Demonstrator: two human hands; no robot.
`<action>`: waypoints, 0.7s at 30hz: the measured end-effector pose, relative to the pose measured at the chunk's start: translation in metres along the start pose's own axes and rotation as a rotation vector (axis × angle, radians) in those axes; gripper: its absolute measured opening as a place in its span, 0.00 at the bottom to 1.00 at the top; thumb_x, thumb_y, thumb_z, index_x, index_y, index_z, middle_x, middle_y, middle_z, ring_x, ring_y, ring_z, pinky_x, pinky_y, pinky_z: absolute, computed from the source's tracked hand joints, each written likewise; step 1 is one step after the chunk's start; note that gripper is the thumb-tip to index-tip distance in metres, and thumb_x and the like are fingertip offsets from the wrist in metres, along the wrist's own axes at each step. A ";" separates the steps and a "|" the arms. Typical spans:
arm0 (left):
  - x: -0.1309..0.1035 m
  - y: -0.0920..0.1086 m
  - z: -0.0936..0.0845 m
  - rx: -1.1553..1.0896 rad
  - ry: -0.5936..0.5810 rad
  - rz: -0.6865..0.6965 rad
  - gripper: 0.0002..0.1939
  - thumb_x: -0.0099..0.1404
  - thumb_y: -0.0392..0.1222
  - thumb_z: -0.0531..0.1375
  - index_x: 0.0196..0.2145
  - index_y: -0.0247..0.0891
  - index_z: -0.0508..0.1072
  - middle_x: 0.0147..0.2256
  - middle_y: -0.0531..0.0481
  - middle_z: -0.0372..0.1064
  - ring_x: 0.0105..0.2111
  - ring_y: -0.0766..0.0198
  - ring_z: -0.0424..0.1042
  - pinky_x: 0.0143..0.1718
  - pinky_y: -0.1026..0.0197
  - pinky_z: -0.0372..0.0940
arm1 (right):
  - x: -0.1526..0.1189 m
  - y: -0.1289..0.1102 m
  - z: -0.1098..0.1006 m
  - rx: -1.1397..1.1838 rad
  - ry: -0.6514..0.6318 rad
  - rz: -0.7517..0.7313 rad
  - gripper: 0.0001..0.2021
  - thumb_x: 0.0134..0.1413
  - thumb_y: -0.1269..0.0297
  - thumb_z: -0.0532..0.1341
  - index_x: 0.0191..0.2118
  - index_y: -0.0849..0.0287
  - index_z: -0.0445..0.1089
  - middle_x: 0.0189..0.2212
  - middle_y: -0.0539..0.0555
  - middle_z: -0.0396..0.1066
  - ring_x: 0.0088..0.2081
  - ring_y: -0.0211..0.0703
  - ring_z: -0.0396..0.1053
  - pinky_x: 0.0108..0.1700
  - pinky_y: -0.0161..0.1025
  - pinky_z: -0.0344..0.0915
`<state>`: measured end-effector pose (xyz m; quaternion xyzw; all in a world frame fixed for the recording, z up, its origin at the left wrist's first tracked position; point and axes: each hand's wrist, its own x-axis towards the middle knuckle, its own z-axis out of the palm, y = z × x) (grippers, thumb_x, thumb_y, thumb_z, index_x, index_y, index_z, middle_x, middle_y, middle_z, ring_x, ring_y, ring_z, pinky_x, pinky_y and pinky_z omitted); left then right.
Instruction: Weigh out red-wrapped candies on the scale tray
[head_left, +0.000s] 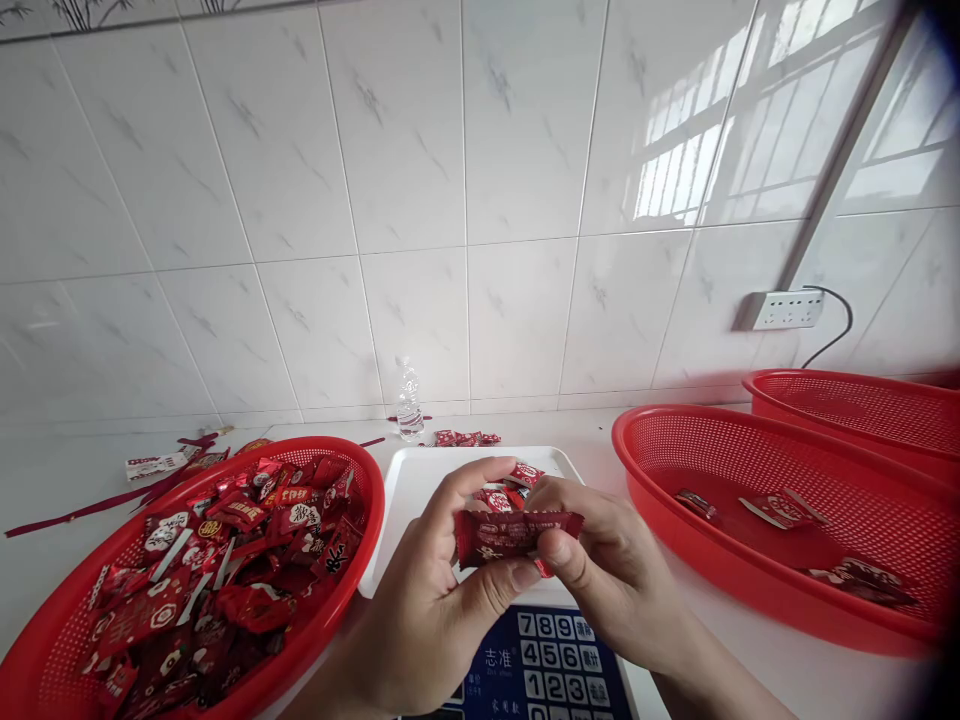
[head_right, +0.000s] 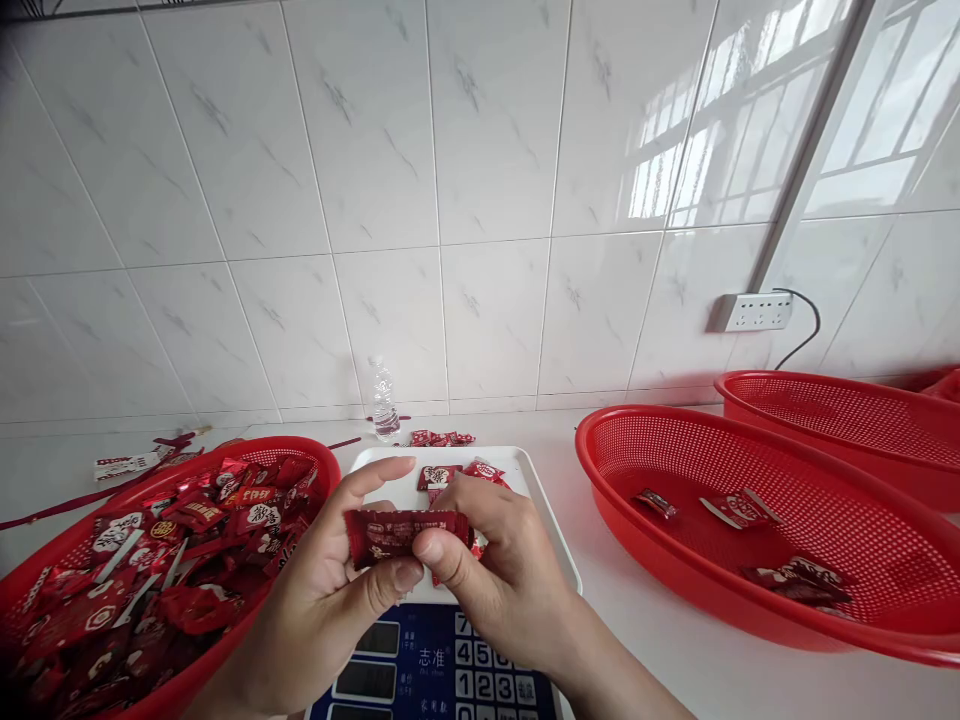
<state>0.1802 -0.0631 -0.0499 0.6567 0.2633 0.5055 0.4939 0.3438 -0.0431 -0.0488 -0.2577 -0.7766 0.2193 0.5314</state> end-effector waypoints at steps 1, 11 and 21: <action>0.000 0.000 -0.001 0.015 0.003 0.007 0.24 0.63 0.40 0.62 0.56 0.49 0.64 0.34 0.51 0.69 0.33 0.66 0.70 0.40 0.62 0.68 | 0.000 0.000 -0.001 0.008 -0.008 0.015 0.22 0.61 0.47 0.52 0.23 0.58 0.62 0.18 0.48 0.62 0.21 0.33 0.58 0.23 0.33 0.55; 0.009 -0.006 0.005 -0.134 0.158 0.044 0.16 0.64 0.42 0.61 0.50 0.48 0.67 0.34 0.53 0.70 0.26 0.72 0.65 0.29 0.70 0.65 | 0.005 -0.002 -0.004 0.296 -0.132 0.188 0.18 0.63 0.55 0.53 0.27 0.59 0.68 0.20 0.48 0.61 0.24 0.33 0.60 0.25 0.31 0.60; 0.011 -0.003 0.005 0.089 0.130 0.044 0.12 0.65 0.48 0.58 0.37 0.39 0.77 0.26 0.51 0.68 0.27 0.67 0.66 0.31 0.66 0.66 | 0.007 -0.003 0.000 0.299 -0.098 0.217 0.14 0.60 0.56 0.57 0.28 0.59 0.68 0.20 0.47 0.59 0.23 0.32 0.60 0.25 0.30 0.62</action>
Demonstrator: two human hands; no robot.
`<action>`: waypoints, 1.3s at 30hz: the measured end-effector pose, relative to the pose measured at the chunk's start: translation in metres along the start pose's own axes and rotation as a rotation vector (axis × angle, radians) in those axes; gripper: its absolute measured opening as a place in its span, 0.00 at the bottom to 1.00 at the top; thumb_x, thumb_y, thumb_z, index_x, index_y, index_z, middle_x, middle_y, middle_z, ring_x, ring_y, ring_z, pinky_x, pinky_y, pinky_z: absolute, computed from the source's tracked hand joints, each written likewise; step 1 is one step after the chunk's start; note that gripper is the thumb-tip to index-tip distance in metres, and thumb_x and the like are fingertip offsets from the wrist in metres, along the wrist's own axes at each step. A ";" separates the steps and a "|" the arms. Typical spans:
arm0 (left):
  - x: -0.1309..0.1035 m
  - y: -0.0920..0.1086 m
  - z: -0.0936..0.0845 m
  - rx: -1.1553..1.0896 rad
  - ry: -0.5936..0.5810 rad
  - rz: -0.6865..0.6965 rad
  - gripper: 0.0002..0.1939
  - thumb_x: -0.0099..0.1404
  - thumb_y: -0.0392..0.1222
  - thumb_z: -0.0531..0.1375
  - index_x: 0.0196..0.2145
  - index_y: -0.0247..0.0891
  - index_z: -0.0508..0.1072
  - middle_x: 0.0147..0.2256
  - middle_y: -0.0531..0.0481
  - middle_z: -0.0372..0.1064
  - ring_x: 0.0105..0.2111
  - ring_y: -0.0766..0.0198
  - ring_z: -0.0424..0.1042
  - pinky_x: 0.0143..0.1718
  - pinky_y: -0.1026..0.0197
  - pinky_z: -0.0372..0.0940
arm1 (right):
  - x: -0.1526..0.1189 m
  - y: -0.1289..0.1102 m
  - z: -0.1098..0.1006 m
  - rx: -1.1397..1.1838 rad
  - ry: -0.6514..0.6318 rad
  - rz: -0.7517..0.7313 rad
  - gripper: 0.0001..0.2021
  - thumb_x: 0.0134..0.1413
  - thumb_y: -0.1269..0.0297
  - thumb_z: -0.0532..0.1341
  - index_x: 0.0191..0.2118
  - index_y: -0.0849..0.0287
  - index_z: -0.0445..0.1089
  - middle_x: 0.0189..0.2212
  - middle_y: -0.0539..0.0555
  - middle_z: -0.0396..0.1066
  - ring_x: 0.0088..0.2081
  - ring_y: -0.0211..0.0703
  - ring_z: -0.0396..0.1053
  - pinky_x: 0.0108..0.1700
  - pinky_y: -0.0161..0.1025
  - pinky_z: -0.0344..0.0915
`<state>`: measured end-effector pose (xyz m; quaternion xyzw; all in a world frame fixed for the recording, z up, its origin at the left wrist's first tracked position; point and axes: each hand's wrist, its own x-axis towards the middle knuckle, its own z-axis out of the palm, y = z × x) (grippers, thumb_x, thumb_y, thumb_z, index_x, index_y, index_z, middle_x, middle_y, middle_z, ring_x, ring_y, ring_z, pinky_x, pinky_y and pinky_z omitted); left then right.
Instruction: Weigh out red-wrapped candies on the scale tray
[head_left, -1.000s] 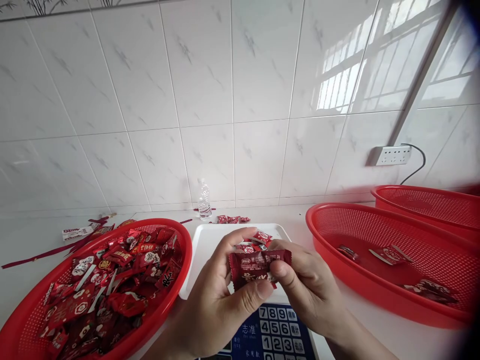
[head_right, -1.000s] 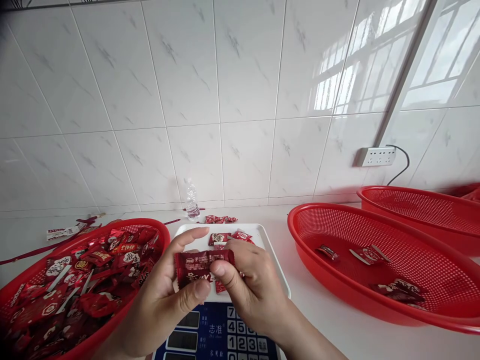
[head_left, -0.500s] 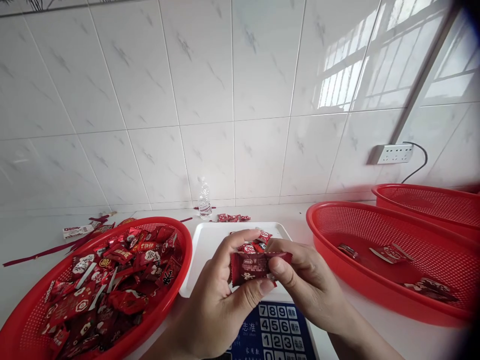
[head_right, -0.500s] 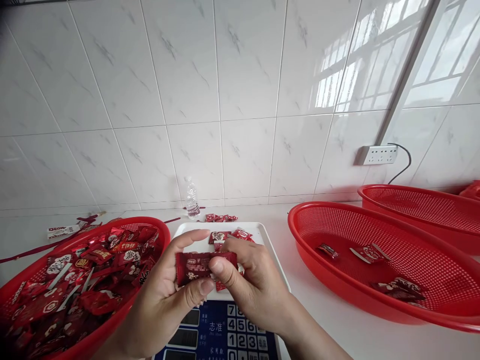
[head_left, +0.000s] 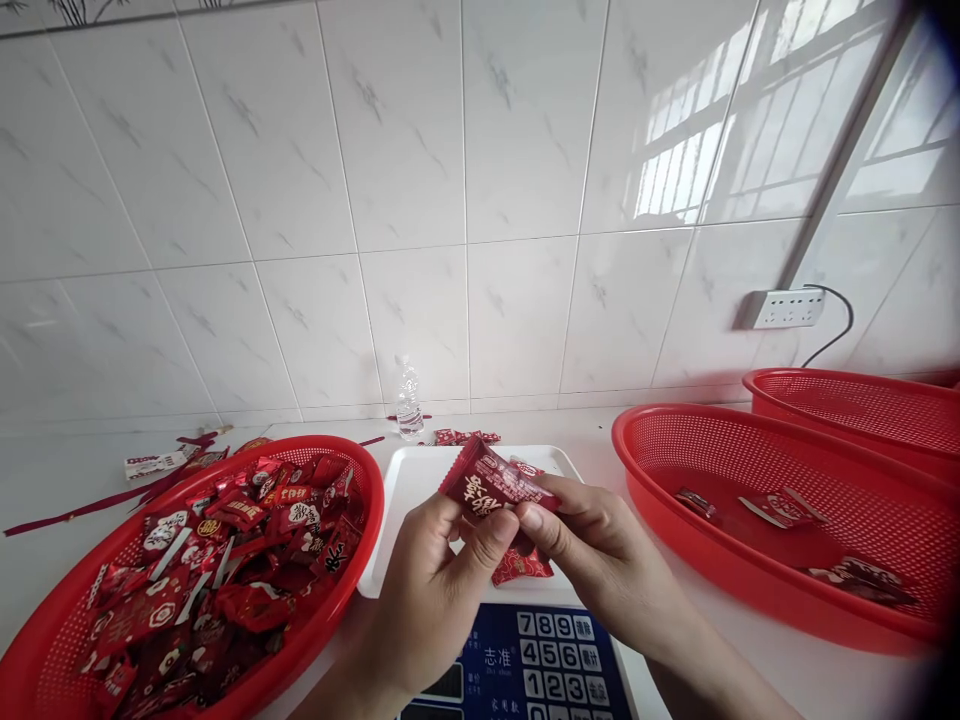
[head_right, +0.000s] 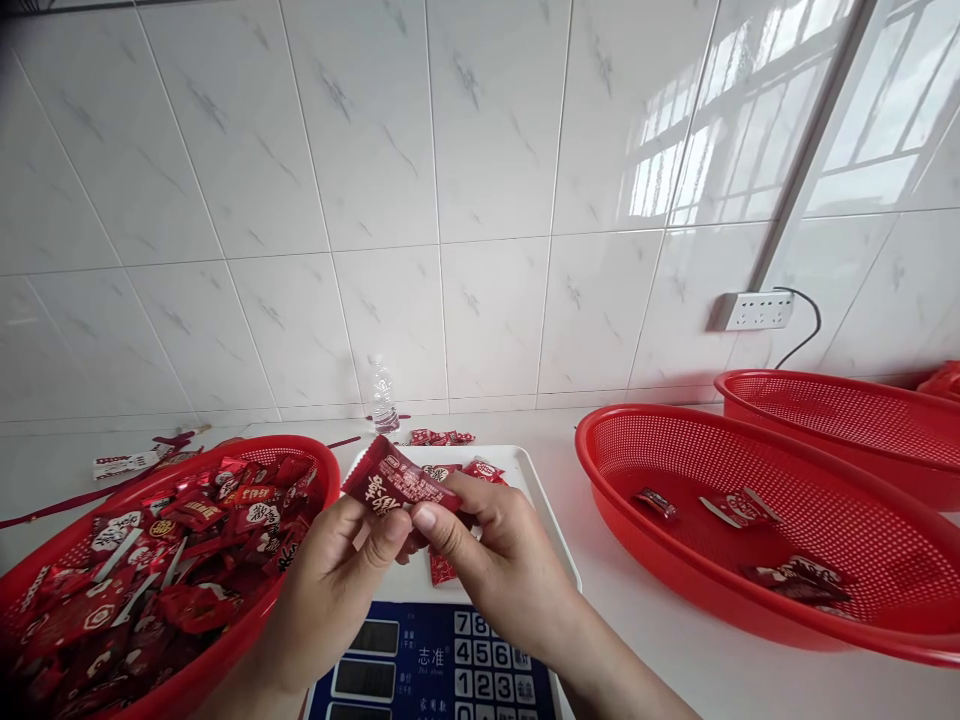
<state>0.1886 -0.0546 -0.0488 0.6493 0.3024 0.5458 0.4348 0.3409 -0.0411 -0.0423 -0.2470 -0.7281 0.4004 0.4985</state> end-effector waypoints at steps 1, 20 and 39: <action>0.000 0.001 0.000 -0.001 -0.013 0.000 0.12 0.65 0.48 0.58 0.38 0.39 0.77 0.26 0.51 0.68 0.27 0.68 0.66 0.30 0.67 0.66 | 0.000 0.000 0.000 0.009 -0.009 0.006 0.15 0.60 0.56 0.57 0.27 0.59 0.67 0.19 0.46 0.58 0.23 0.32 0.59 0.24 0.29 0.62; 0.003 0.008 0.000 0.127 -0.238 0.011 0.11 0.69 0.42 0.54 0.42 0.37 0.74 0.36 0.49 0.73 0.36 0.64 0.70 0.42 0.61 0.66 | 0.000 0.003 -0.001 0.070 0.117 0.081 0.20 0.56 0.48 0.58 0.25 0.60 0.63 0.22 0.48 0.61 0.22 0.31 0.61 0.21 0.30 0.62; 0.001 -0.002 -0.004 0.230 -0.025 0.111 0.07 0.69 0.43 0.54 0.34 0.40 0.69 0.31 0.54 0.67 0.32 0.67 0.67 0.35 0.65 0.62 | 0.002 -0.005 -0.010 0.083 0.161 -0.062 0.12 0.55 0.57 0.63 0.26 0.59 0.66 0.23 0.51 0.73 0.25 0.35 0.70 0.27 0.32 0.69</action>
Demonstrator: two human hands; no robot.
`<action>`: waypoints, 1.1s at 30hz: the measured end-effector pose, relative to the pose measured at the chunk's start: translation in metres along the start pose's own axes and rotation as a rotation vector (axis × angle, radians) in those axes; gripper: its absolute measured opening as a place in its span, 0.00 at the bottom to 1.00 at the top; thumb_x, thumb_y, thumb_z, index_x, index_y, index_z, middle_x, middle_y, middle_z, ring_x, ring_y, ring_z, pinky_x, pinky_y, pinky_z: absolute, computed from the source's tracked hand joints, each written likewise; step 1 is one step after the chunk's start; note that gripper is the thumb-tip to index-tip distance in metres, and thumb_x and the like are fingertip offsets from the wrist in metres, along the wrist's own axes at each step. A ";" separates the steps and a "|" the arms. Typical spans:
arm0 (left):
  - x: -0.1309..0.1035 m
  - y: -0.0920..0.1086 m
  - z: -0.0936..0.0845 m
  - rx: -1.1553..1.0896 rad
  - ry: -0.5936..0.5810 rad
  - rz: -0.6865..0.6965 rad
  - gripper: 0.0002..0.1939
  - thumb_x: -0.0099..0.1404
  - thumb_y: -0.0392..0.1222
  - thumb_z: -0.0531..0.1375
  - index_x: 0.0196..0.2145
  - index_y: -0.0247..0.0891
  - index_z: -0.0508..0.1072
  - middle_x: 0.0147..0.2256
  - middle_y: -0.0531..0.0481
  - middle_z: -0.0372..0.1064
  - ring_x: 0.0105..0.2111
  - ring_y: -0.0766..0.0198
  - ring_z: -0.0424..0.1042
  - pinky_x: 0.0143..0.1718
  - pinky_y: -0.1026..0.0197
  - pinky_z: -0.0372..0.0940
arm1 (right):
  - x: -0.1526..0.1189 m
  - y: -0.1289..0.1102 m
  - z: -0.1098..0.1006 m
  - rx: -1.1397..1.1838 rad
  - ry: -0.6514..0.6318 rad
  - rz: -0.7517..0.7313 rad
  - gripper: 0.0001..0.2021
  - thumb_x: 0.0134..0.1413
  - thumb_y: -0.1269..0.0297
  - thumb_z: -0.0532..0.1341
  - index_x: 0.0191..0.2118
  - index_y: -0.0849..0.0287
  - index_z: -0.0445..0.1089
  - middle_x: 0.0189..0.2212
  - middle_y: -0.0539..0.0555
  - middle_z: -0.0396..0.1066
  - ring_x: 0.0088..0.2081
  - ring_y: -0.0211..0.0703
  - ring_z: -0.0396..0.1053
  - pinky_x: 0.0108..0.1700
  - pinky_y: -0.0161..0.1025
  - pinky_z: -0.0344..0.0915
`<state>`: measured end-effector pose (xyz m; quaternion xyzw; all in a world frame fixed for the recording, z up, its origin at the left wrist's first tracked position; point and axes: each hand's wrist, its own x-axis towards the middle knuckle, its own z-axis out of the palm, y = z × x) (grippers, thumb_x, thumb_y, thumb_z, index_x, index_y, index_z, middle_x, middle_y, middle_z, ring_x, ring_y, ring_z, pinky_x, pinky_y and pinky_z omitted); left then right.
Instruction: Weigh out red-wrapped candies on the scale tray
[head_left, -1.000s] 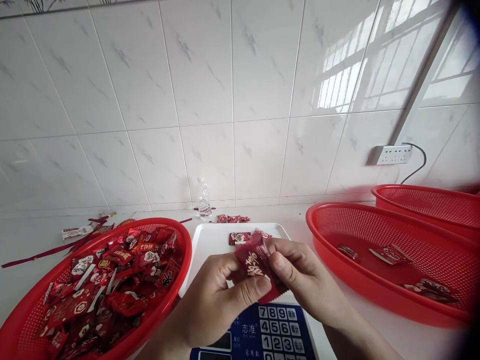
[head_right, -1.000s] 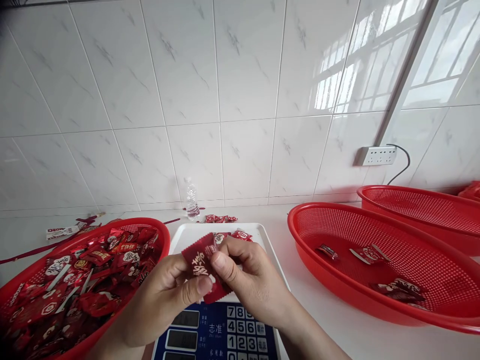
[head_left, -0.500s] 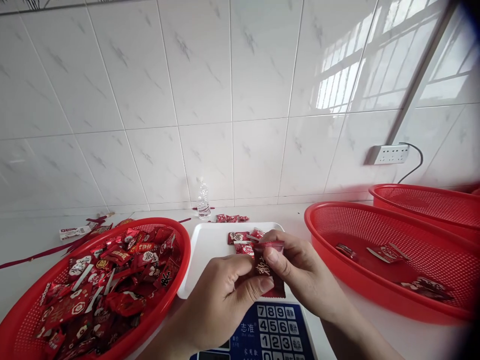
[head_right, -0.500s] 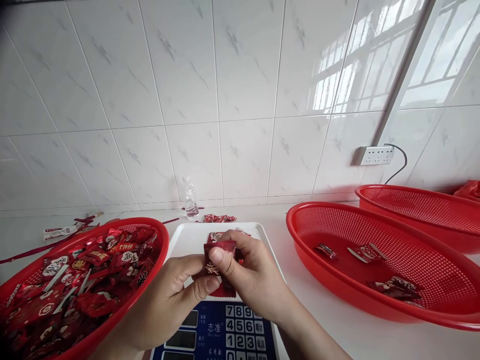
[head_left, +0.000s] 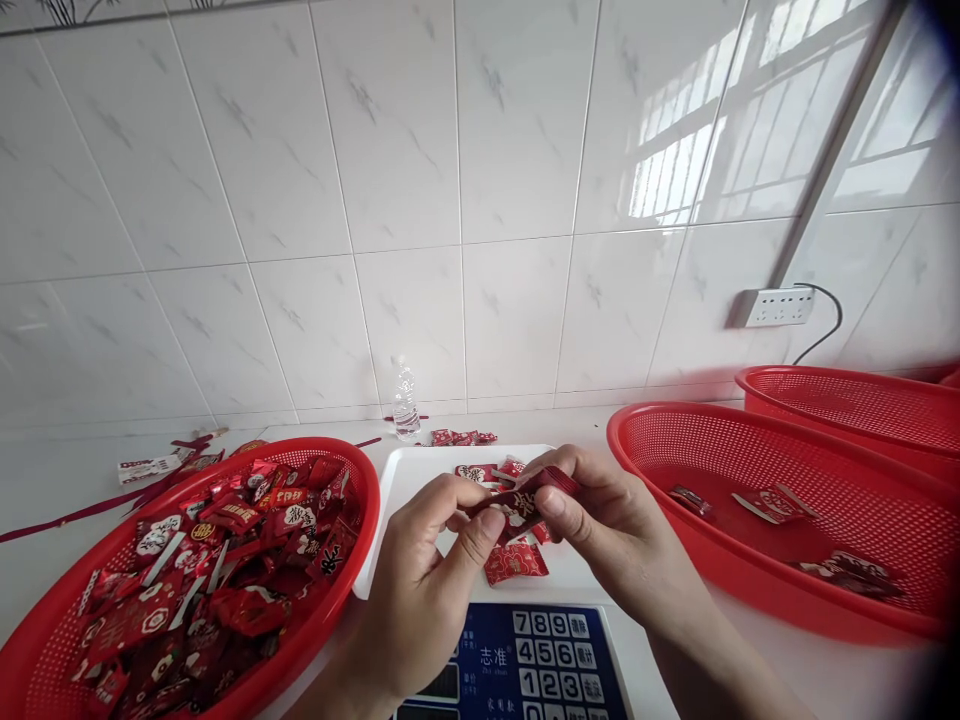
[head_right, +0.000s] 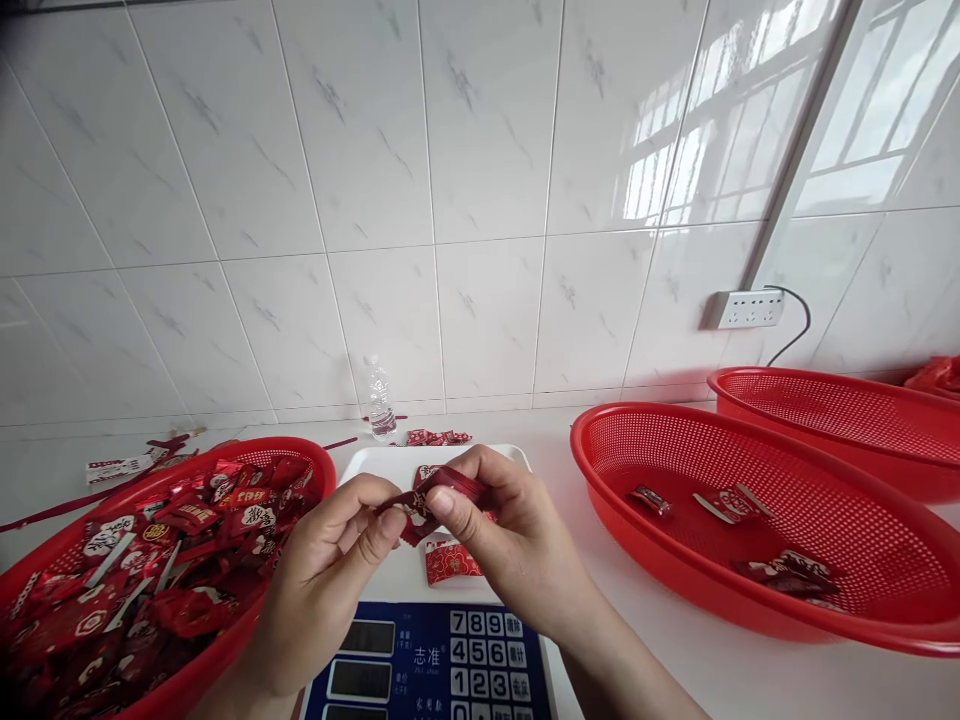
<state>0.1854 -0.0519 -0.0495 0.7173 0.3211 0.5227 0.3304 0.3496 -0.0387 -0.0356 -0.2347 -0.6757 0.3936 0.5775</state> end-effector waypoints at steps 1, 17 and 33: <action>0.000 0.000 0.000 0.025 0.006 0.022 0.07 0.69 0.42 0.54 0.34 0.40 0.69 0.31 0.54 0.68 0.32 0.67 0.67 0.35 0.64 0.62 | -0.001 -0.001 0.000 -0.040 -0.001 0.001 0.11 0.55 0.58 0.63 0.27 0.59 0.66 0.24 0.51 0.73 0.26 0.36 0.71 0.28 0.33 0.69; -0.006 0.004 0.001 -0.056 0.016 -0.004 0.08 0.69 0.42 0.54 0.32 0.40 0.68 0.29 0.54 0.67 0.30 0.68 0.66 0.33 0.66 0.62 | -0.002 -0.003 0.000 0.050 0.039 0.026 0.10 0.54 0.60 0.63 0.27 0.59 0.68 0.23 0.49 0.69 0.23 0.32 0.65 0.25 0.31 0.67; -0.007 0.002 0.003 0.022 0.128 0.186 0.11 0.64 0.34 0.60 0.43 0.47 0.73 0.41 0.52 0.72 0.43 0.63 0.71 0.45 0.63 0.68 | -0.010 -0.006 0.003 -0.210 0.025 -0.243 0.02 0.52 0.69 0.64 0.32 0.54 0.73 0.30 0.52 0.72 0.35 0.42 0.71 0.35 0.39 0.71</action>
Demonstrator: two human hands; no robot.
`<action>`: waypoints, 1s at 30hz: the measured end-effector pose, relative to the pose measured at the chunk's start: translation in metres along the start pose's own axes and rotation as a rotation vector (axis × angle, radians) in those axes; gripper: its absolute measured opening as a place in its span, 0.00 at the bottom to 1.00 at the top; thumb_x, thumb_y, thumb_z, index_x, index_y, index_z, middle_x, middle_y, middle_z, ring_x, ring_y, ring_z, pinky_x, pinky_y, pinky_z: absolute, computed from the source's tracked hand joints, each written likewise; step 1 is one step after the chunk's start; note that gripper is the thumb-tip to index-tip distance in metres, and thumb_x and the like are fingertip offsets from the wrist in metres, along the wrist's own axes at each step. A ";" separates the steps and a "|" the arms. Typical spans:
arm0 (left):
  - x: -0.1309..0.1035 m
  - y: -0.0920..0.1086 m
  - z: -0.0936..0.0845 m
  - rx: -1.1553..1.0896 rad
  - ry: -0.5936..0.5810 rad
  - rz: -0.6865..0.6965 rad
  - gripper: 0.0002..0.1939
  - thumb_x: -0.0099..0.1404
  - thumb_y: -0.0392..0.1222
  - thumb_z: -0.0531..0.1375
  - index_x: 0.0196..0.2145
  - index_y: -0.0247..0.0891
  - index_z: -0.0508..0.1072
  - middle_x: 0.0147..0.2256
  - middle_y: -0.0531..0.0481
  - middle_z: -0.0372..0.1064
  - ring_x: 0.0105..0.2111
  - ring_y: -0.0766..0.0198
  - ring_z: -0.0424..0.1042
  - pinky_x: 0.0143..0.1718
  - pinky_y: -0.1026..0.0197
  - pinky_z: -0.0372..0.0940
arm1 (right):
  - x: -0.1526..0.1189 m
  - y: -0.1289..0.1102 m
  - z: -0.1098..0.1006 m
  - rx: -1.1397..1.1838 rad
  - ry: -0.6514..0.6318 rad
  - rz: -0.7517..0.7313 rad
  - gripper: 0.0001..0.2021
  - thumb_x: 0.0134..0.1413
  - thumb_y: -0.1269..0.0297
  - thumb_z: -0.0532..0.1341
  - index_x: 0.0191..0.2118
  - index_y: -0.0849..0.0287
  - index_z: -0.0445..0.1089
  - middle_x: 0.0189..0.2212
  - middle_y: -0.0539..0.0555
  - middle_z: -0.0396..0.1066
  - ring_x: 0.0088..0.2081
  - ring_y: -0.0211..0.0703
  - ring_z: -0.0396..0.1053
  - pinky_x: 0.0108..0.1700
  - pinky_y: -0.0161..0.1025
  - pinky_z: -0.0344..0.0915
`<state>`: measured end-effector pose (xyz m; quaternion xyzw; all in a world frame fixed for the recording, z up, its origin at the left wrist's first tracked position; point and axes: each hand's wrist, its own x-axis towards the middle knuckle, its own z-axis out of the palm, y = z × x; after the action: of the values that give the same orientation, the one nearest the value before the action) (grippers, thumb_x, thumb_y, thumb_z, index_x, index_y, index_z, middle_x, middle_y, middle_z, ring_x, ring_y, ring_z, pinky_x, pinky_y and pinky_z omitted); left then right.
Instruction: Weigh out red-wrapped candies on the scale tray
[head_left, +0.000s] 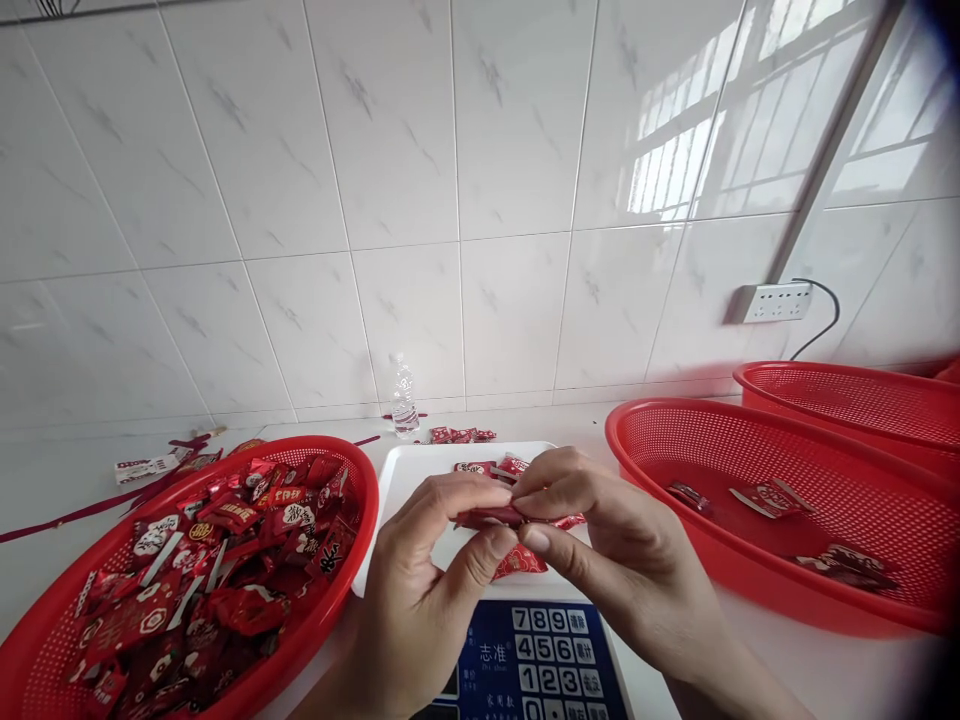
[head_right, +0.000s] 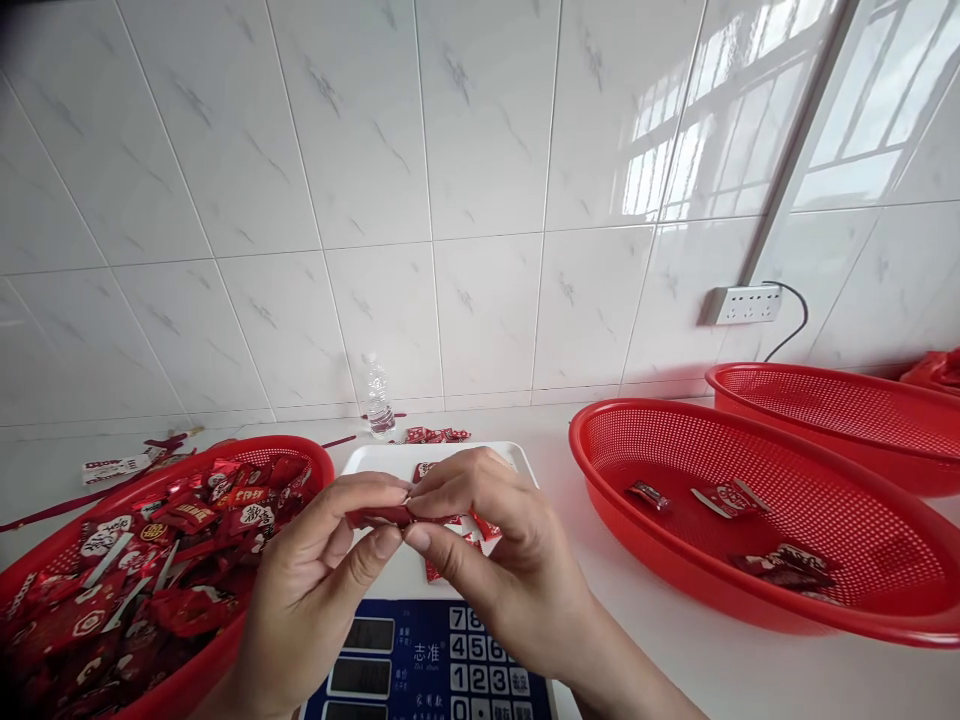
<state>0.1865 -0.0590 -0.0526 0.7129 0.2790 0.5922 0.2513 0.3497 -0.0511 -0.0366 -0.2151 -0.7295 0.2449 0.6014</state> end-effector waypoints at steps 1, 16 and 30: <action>0.000 0.000 0.000 -0.011 0.005 0.019 0.11 0.63 0.34 0.61 0.42 0.46 0.74 0.40 0.52 0.72 0.43 0.63 0.72 0.45 0.62 0.68 | -0.001 0.000 0.000 0.005 0.006 -0.018 0.02 0.52 0.69 0.64 0.31 0.54 0.74 0.29 0.52 0.72 0.34 0.42 0.71 0.34 0.39 0.71; -0.002 -0.005 0.006 -0.430 0.032 -0.134 0.06 0.66 0.39 0.59 0.38 0.48 0.75 0.36 0.55 0.69 0.39 0.69 0.69 0.42 0.68 0.66 | -0.001 0.005 0.003 0.278 0.014 0.142 0.05 0.55 0.66 0.64 0.36 0.54 0.78 0.26 0.52 0.74 0.30 0.38 0.72 0.31 0.36 0.73; 0.001 0.002 0.003 -0.281 -0.015 -0.125 0.06 0.63 0.35 0.62 0.36 0.45 0.73 0.37 0.54 0.68 0.37 0.69 0.70 0.38 0.70 0.68 | 0.001 0.001 0.004 0.068 0.007 0.043 0.04 0.55 0.66 0.63 0.29 0.56 0.74 0.24 0.51 0.72 0.30 0.39 0.70 0.31 0.36 0.70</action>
<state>0.1901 -0.0596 -0.0505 0.6564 0.2353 0.6033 0.3870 0.3459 -0.0503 -0.0371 -0.2110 -0.7138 0.2819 0.6055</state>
